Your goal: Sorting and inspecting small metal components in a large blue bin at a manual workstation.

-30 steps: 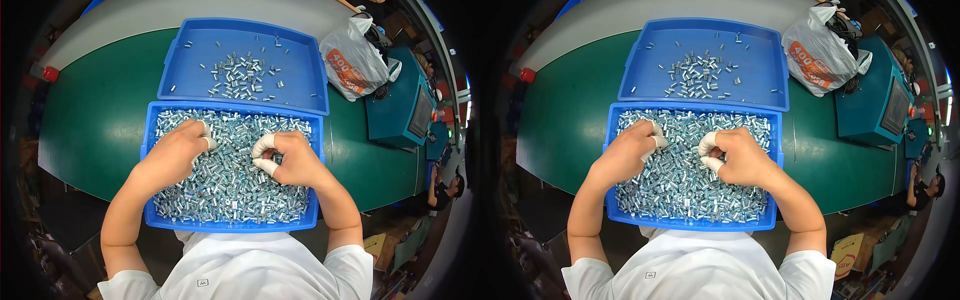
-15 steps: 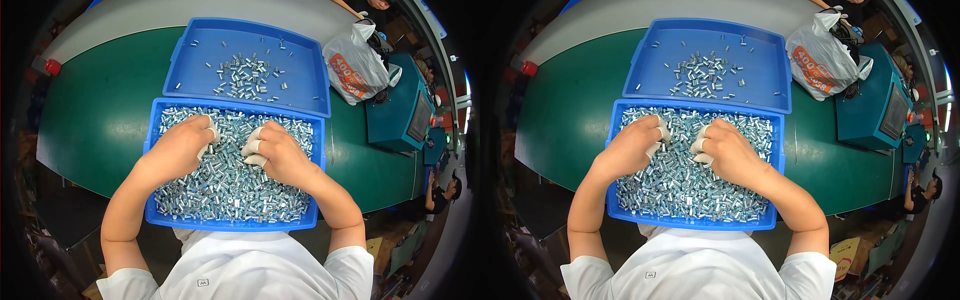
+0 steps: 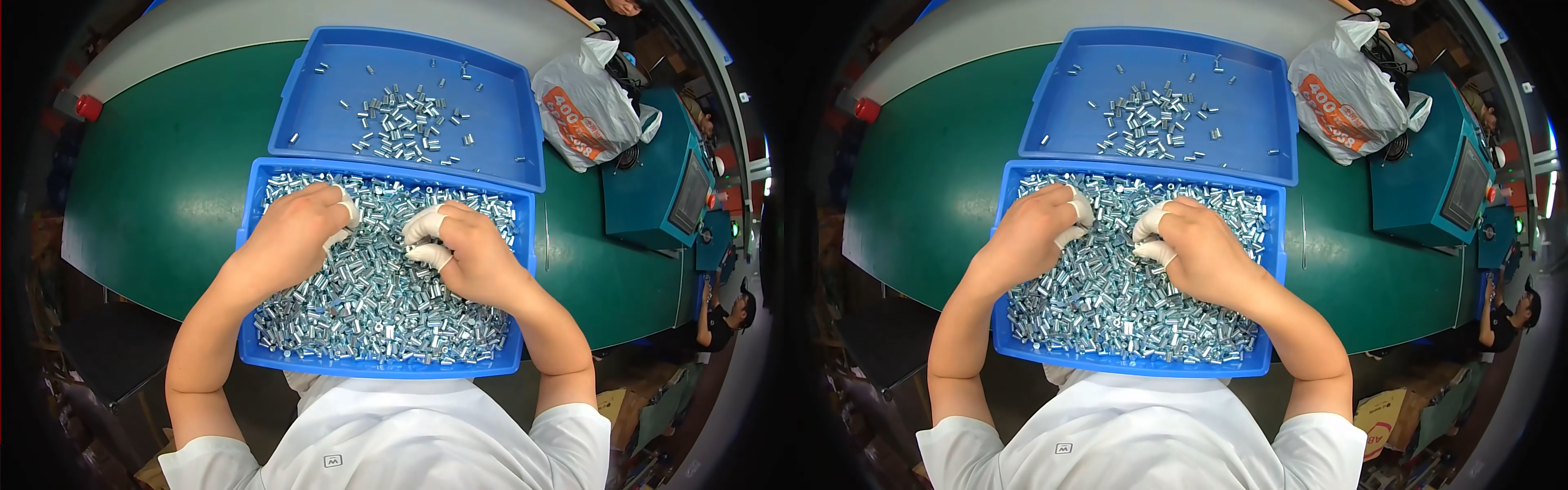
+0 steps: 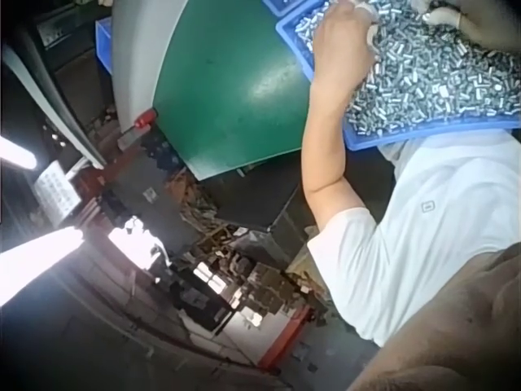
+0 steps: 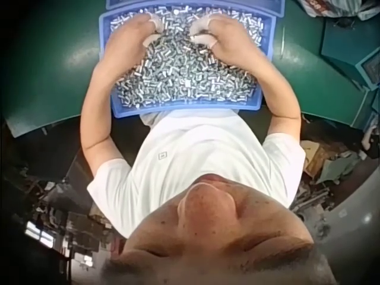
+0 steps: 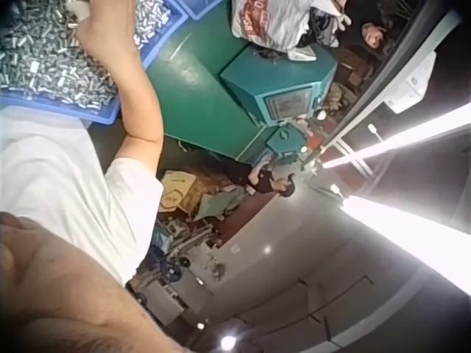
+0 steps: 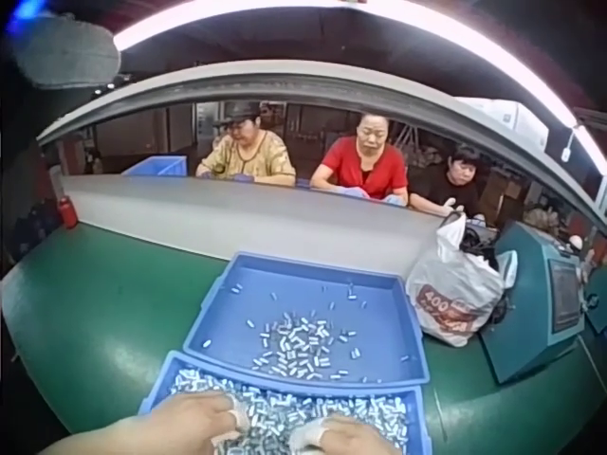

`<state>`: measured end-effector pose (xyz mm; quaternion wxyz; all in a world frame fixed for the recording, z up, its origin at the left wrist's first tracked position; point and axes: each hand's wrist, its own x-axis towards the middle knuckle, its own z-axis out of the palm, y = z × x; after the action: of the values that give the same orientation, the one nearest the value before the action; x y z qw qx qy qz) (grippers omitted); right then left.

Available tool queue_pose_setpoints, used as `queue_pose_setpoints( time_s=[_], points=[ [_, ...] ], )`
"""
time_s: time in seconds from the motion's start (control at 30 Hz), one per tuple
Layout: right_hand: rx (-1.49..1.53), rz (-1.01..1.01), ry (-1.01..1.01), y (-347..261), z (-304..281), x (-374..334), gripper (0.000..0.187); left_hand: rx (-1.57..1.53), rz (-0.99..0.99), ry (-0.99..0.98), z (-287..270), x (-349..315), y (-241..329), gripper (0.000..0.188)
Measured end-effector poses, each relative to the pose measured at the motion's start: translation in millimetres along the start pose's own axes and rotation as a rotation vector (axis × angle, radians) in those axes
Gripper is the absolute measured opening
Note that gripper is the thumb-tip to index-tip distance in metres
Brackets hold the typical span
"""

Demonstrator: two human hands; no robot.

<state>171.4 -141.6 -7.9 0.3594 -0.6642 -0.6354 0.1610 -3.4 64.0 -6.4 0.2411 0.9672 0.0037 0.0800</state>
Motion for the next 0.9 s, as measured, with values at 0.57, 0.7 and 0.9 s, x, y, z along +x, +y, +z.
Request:
queue_pose_setpoints(
  time_s=[0.57,0.7,0.9],
  points=[
    [0.361,0.161,-0.024,4,-1,-16,0.012,-0.028,0.156,-0.004,3,1,-6,0.027],
    [0.471,0.216,-0.008,7,-1,-17,0.009,-0.045,0.077,-0.037,6,6,1,0.025],
    [0.452,0.232,-0.03,7,2,-17,0.007,-0.008,-0.108,-0.197,0,16,18,0.02]
  ],
)
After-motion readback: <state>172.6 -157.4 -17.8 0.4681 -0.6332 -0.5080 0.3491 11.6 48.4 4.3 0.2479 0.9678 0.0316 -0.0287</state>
